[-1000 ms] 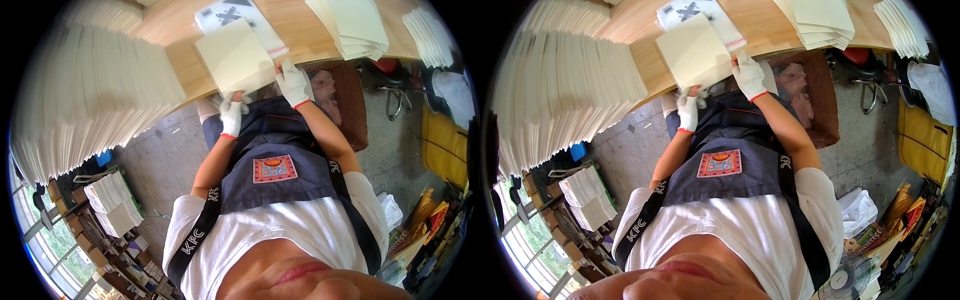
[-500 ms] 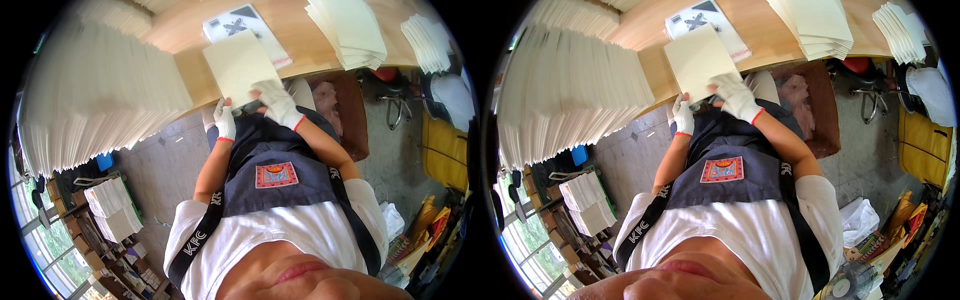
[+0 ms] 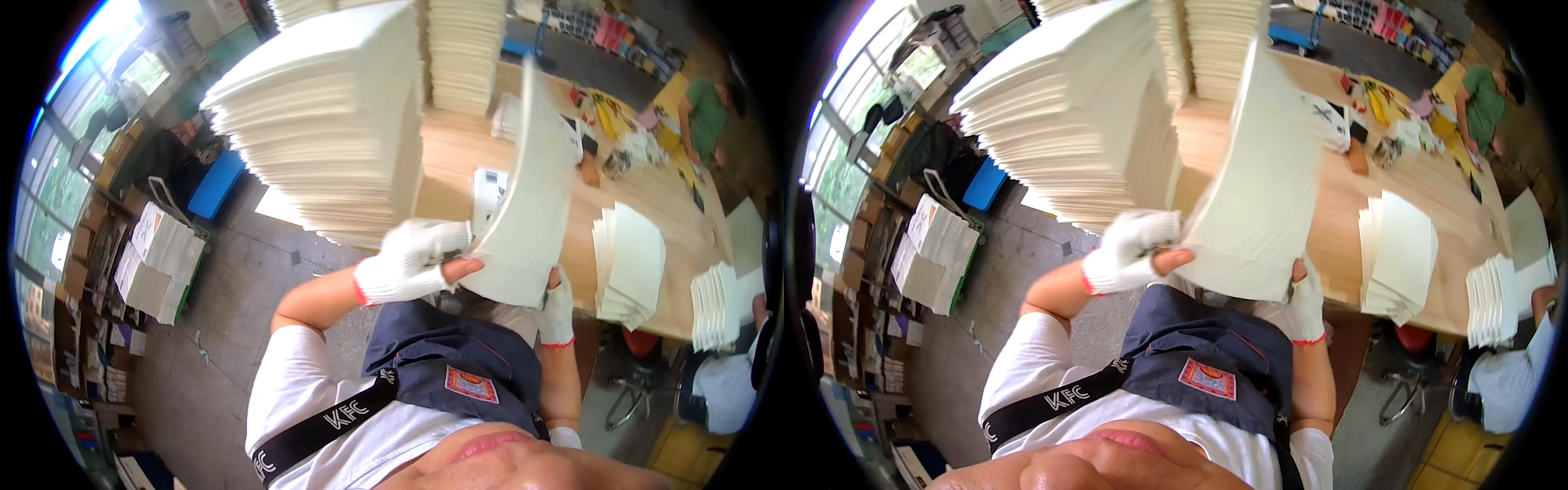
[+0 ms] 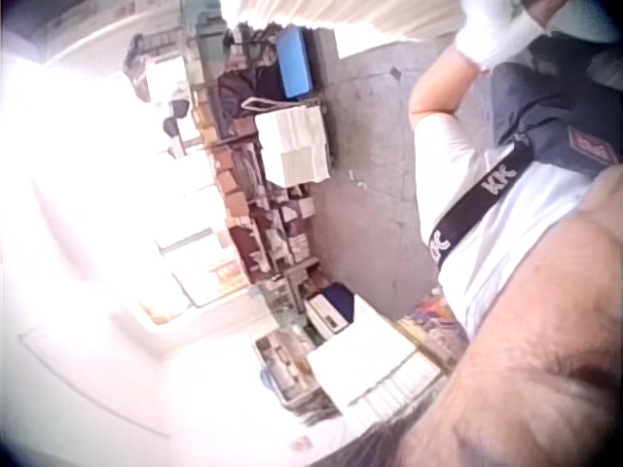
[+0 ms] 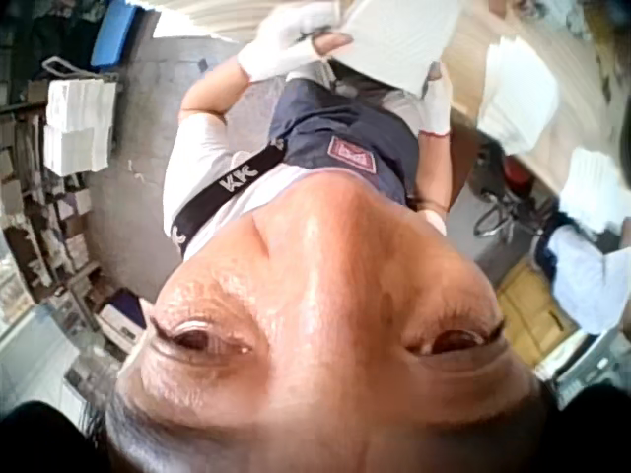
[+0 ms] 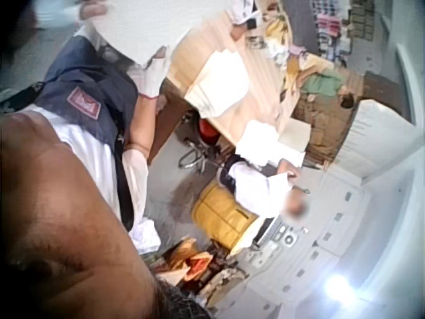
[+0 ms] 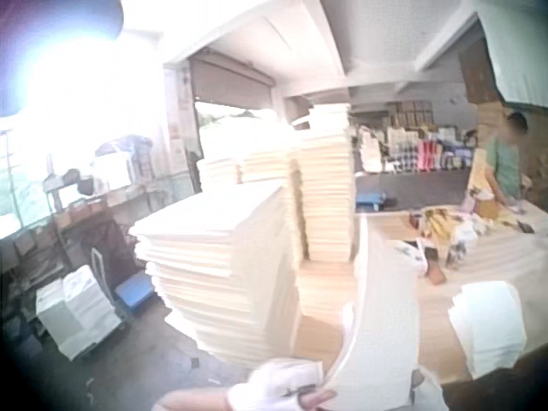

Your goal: The person repeatedly picks up a single sheet of paper from a stack on the right, inserts it into a plastic sleeve on the table, and places the completed unit onto a growing stack on the left. The person wears white gloves and a KFC apron while performing this repetitive manual assembly task.

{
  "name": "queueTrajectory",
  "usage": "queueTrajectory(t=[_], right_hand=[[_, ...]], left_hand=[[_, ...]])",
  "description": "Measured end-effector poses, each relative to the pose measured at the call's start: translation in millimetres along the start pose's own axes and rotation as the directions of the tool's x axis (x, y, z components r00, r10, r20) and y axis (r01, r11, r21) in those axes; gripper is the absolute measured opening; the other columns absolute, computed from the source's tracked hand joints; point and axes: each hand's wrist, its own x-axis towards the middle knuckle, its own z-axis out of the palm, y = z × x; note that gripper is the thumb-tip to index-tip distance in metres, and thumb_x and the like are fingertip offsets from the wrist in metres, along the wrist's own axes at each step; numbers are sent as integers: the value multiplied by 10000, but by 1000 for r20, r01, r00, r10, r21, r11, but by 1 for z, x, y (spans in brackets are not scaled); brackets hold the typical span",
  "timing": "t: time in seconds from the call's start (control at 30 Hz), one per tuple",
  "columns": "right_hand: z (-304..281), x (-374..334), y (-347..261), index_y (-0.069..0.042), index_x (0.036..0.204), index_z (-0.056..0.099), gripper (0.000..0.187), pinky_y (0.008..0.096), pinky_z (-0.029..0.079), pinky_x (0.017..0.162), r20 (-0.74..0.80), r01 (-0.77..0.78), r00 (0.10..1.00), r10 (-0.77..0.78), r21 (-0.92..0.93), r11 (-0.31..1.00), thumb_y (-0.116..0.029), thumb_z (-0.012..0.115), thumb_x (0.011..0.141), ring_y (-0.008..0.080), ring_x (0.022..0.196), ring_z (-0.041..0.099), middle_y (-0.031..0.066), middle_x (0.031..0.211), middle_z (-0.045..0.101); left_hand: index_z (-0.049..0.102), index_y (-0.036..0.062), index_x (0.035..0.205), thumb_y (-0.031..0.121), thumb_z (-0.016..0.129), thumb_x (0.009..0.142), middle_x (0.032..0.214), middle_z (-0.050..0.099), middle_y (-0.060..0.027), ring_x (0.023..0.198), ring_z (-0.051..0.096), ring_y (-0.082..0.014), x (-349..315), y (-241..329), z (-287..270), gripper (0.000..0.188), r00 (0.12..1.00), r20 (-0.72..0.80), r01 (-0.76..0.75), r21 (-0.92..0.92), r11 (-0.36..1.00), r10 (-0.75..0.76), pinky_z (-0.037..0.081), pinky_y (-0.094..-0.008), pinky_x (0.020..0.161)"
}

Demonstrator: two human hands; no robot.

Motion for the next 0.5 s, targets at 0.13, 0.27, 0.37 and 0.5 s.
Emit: queueTrajectory(t=[0.13, 0.27, 0.37, 0.5], right_hand=[[98, 40, -72, -7, 1206, 444, 467, 266, 505, 713, 235, 145, 967, -96, -200, 969, -354, 506, 899, 137, 918, 568, 53, 1073, 568], [238, 95, -124, -12, 996, 574, 309, 238, 398, 496, 484, 517, 819, -309, -387, 764, -295, 512, 889, 79, 650, 489, 0, 797, 535], [293, 130, -117, -31, 942, 580, 274, 236, 347, 420, 487, 245, 873, -19, -403, 882, -287, 496, 892, 72, 525, 453, 0, 721, 528], [299, 144, -110, -57, 896, 566, 236, 224, 294, 352, 503, 274, 855, 122, -640, 718, -265, 455, 906, 70, 424, 438, 12, 633, 533]], left_hand=[[561, 57, 757, 197, 644, 797, 628, 553, -66, 553, 559, -201, -1, 27, -83, 167, 863, -391, -207, 303, 930, 320, 418, -325, 491], [619, 4, 936, 224, 532, 870, 719, 563, -14, 640, 492, -70, 12, 36, -184, 247, 606, -768, 42, 288, 957, 205, 394, -219, 584], [595, 14, 1096, 334, 478, 887, 875, 616, -59, 792, 542, -105, 13, 9, -245, 399, 618, -785, 368, 335, 867, 41, 421, -242, 717], [580, 24, 1135, 385, 423, 898, 1089, 613, -125, 1028, 549, -231, -12, -43, -264, 460, 778, -596, 580, 562, 589, -198, 401, -310, 884]])
